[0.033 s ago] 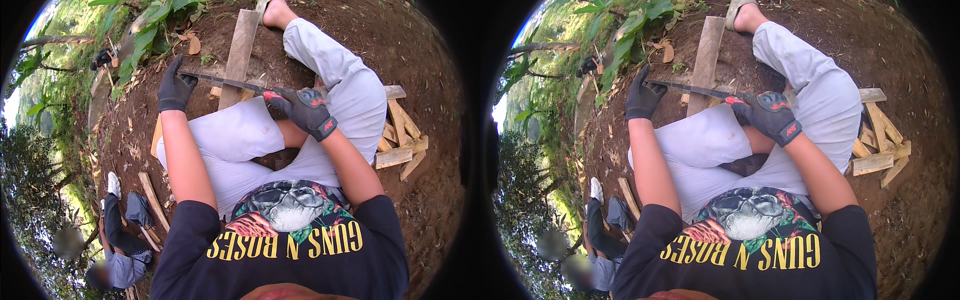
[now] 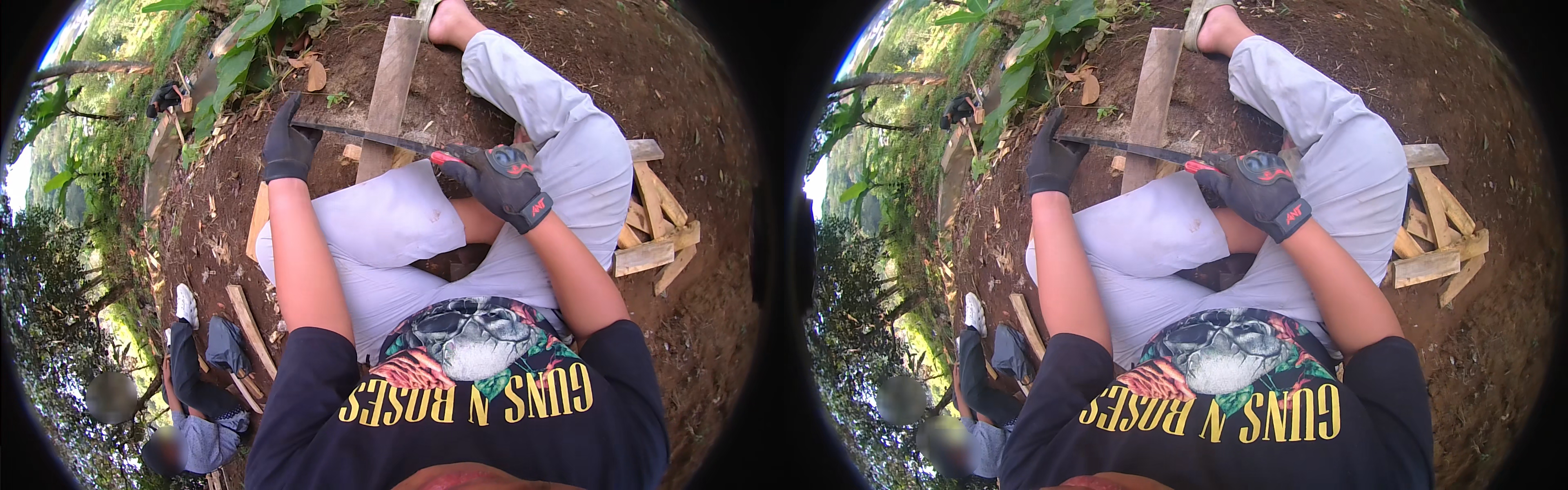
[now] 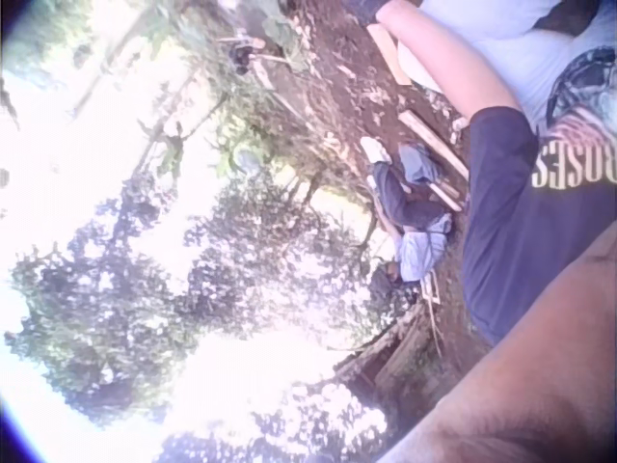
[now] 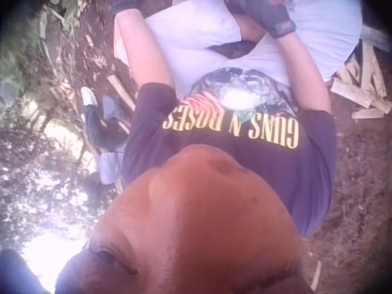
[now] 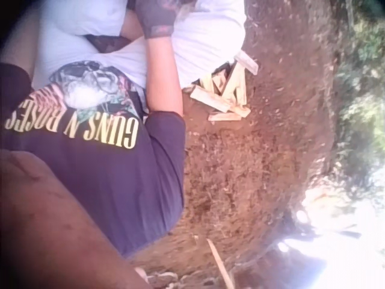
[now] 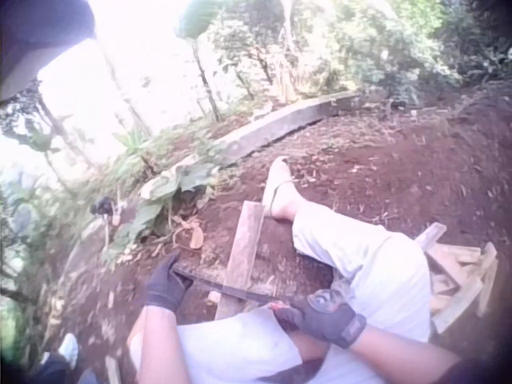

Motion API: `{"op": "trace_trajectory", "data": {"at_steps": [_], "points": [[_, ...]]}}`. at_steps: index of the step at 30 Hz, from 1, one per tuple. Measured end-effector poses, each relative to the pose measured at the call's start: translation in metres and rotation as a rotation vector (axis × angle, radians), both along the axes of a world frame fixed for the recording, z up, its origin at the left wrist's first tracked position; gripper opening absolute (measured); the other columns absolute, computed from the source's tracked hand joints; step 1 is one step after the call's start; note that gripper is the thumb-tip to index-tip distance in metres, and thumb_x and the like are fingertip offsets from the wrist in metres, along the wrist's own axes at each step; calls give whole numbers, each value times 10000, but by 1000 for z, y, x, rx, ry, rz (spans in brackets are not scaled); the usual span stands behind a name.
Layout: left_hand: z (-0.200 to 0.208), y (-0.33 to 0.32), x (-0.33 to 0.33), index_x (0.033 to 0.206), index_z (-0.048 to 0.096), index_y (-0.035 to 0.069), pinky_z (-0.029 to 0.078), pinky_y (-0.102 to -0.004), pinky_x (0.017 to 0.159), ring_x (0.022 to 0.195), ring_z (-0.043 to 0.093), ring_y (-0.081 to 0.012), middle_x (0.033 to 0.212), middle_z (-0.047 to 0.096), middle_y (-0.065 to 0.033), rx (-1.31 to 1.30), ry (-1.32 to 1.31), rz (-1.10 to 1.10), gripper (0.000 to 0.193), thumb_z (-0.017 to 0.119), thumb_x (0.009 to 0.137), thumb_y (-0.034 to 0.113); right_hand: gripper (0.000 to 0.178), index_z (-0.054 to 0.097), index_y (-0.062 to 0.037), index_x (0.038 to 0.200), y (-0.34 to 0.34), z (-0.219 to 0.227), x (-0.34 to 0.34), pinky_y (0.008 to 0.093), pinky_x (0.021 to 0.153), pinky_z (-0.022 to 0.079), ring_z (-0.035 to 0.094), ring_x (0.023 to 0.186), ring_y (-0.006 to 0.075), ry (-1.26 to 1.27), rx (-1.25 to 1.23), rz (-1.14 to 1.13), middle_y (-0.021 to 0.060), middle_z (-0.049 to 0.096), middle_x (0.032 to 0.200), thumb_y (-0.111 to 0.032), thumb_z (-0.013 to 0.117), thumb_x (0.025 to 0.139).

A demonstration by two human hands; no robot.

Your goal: The person sits on the ground and uses a hand saw to cut a piece of wood held between their legs. They repeatedly saw through the wood, pause to adjust the piece, and continue cutting until the wood is separated.

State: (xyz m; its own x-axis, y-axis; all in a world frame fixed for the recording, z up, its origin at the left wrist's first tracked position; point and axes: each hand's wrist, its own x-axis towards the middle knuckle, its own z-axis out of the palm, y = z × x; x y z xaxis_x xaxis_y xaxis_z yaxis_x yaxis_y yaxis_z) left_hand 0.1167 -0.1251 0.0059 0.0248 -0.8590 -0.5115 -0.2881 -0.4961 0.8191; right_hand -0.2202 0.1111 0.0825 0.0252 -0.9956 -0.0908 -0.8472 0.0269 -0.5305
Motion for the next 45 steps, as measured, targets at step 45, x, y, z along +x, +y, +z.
{"op": "trace_trajectory", "data": {"at_steps": [45], "points": [[-24, -8, -73, 1022, 836, 197, 518, -615, 897, 870, 799, -245, 949, 831, -30, -234, -1679, -1133, 173, 673, 995, 246, 371, 776, -217, 1348, 4, 35, -11, 467, 989, 561, 739, 1116, 372, -22, 304, -11, 130, 761, 1320, -420, 622, 1079]]}}
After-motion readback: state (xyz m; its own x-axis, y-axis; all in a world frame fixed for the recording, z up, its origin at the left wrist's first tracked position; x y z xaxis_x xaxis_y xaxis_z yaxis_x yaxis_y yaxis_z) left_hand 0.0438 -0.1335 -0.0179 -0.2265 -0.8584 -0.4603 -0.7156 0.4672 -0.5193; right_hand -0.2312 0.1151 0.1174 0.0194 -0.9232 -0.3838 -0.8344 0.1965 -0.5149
